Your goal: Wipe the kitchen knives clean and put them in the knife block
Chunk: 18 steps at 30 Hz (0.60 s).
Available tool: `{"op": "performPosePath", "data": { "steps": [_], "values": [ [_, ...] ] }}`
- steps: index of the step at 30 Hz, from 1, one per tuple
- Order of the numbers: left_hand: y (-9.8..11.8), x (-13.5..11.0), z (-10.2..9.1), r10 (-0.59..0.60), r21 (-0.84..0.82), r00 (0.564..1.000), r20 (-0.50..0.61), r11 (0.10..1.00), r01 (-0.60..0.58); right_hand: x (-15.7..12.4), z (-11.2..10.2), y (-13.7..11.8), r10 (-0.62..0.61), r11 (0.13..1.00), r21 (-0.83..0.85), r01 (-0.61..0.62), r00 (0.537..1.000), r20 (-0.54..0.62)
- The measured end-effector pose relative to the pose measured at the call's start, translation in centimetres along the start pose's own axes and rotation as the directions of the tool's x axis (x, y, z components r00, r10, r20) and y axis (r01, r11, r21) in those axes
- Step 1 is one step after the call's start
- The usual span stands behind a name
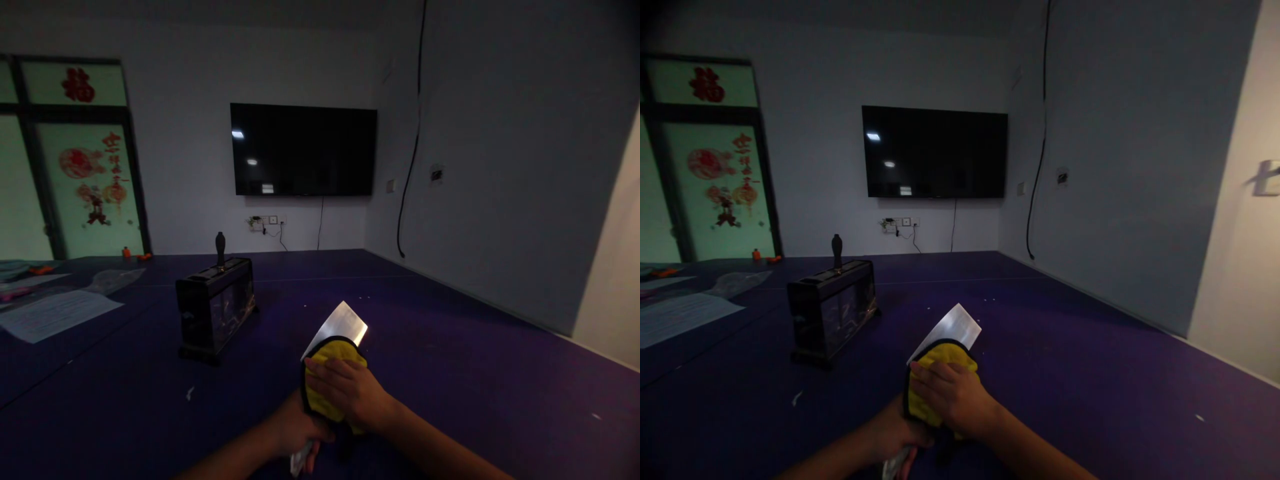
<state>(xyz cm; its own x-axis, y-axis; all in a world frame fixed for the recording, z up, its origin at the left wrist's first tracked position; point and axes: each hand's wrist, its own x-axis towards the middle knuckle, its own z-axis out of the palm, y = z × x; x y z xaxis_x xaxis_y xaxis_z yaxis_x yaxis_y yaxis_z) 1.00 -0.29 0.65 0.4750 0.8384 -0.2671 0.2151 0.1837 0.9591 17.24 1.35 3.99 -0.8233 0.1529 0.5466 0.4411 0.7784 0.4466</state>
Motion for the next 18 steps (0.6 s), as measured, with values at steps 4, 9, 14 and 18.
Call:
{"op": "performPosePath", "data": {
  "steps": [4,9,14,18],
  "values": [
    [0.43,-0.33,0.26,-0.035,0.048,0.999,-0.019,0.998,0.036,0.33,-0.30,-0.01,0.020,1.000,0.000,-0.020,0.996,0.085],
    [0.09,-0.06,0.28,-0.001,0.063,0.998,-0.060,0.998,0.005,0.35,-0.24,0.03,0.043,0.999,0.023,-0.045,0.995,0.087],
    [-0.28,0.04,0.07,0.093,-0.115,0.994,-0.061,0.988,-0.099,0.12,0.22,0.21,0.026,0.998,0.055,-0.030,0.997,0.073],
    [-0.43,0.00,-0.40,0.102,-0.201,0.993,-0.059,0.973,-0.112,-0.17,0.48,0.47,0.010,0.998,0.062,-0.013,0.999,0.048]
  ]
}}
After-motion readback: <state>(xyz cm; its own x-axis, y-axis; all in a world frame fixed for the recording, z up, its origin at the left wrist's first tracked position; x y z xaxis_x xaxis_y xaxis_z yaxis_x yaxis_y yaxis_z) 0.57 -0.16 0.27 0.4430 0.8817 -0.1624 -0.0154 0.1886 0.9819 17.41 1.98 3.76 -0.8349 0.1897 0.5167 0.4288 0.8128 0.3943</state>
